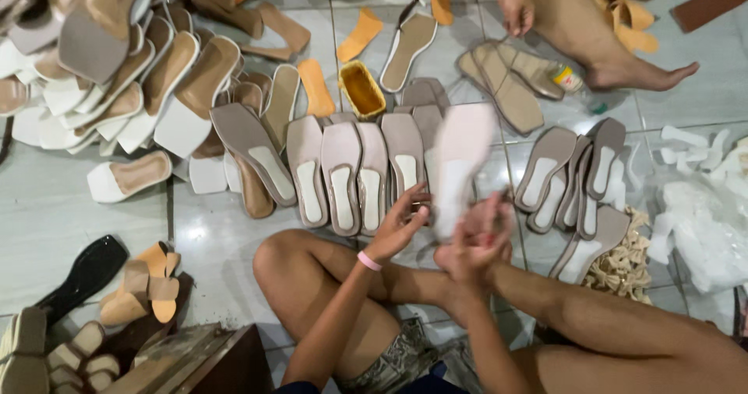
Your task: The person sits on the floor and applies a viscous adhesive to the insole of a shoe using a small brush. They repeatedly dip the brush into a container of glue and spread it evenly across the insole surface, then place the shoe down and pick up another to repeat the process.
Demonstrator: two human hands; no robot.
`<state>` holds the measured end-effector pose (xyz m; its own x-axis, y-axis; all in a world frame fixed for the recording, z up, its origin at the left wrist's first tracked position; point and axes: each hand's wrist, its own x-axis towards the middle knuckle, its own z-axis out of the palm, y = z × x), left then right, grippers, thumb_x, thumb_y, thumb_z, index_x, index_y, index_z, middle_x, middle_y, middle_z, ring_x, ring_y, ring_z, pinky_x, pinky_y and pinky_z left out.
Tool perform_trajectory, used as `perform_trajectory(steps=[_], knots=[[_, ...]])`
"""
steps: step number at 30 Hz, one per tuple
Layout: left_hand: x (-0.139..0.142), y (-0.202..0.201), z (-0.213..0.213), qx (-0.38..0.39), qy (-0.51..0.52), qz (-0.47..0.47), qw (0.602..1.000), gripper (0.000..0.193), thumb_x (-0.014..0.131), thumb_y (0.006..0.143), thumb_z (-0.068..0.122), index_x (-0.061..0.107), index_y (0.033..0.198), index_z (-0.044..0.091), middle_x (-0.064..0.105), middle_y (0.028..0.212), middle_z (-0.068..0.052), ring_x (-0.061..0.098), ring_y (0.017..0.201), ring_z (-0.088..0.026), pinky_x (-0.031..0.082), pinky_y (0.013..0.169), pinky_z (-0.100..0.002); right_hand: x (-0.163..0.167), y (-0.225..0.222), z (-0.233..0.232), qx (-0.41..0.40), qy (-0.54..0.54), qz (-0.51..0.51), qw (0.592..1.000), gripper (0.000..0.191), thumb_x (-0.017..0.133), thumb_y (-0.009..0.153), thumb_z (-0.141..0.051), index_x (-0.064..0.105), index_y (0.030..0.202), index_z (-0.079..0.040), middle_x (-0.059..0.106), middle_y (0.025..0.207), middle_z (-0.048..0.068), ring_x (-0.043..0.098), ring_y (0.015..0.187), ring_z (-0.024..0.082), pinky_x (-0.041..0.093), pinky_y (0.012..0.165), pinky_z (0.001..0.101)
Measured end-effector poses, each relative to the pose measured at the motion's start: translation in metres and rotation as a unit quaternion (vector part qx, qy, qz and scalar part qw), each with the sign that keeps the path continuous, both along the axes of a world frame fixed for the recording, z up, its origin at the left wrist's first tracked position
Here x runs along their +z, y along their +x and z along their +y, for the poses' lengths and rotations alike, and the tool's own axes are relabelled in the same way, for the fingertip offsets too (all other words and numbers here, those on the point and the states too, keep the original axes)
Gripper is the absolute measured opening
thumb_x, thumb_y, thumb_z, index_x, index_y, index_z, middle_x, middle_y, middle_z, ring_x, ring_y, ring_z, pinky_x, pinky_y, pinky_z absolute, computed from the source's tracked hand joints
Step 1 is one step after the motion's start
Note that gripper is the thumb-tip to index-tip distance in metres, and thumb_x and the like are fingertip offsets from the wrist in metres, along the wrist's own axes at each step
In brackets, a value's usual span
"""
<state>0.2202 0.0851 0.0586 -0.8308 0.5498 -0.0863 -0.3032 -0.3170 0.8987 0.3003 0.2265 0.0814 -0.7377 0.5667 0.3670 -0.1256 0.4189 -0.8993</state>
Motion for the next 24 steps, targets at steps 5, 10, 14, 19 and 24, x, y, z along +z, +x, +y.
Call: perform_trajectory(steps=[5,10,14,19,24], knots=[[0.014,-0.018,0.0,0.116,0.014,-0.004,0.993,0.047,0.066,0.106,0.017,0.051,0.146,-0.002,0.065,0.129,-0.014,0.061,0.113,-0.019,0.052,0.097,-0.033,-0.03,-0.004,-0.027,0.118,-0.12,0.023,0.985,0.071,0.063,0.102,-0.006,0.018,0.158,-0.006,0.034,0.167,0.025,0.059,0.135,0.03,0.053,0.1,0.0284],[0.028,-0.053,-0.052,0.148,0.079,-0.105,0.98,0.055,0.061,0.099,0.018,0.035,0.147,0.01,0.065,0.122,-0.014,0.072,0.096,-0.027,0.062,0.079,-0.041,-0.053,0.0,0.001,0.132,-0.099,0.023,0.986,0.059,0.059,0.105,-0.005,0.027,0.154,-0.004,0.04,0.162,0.027,0.062,0.133,0.031,0.058,0.103,0.0314],[0.031,-0.095,-0.094,0.176,0.139,-0.077,0.972,0.055,0.057,0.102,0.015,0.027,0.147,0.016,0.069,0.12,-0.02,0.073,0.09,-0.027,0.064,0.075,-0.04,-0.053,0.007,0.033,0.04,-0.05,-0.043,0.997,0.042,0.061,0.108,-0.005,0.044,0.146,-0.004,0.06,0.146,0.025,0.069,0.121,0.029,0.06,0.097,0.031],[0.016,-0.111,-0.108,0.267,0.12,-0.102,0.951,0.044,0.057,0.106,0.021,0.037,0.144,0.013,0.071,0.113,-0.017,0.07,0.085,-0.02,0.063,0.069,-0.036,-0.038,-0.009,0.056,0.019,-0.016,0.02,0.999,0.058,0.073,0.098,0.006,0.04,0.144,-0.004,0.058,0.148,0.03,0.067,0.126,0.023,0.058,0.104,0.0293],[0.002,-0.114,-0.104,0.262,0.063,-0.054,0.961,0.044,0.066,0.102,0.011,0.042,0.14,0.009,0.072,0.112,-0.014,0.07,0.085,-0.017,0.061,0.072,-0.032,-0.031,-0.031,0.054,-0.017,-0.122,0.056,0.991,0.064,0.076,0.092,0.011,0.039,0.141,-0.007,0.056,0.151,0.029,0.067,0.106,0.014,0.057,0.094,0.0245]])
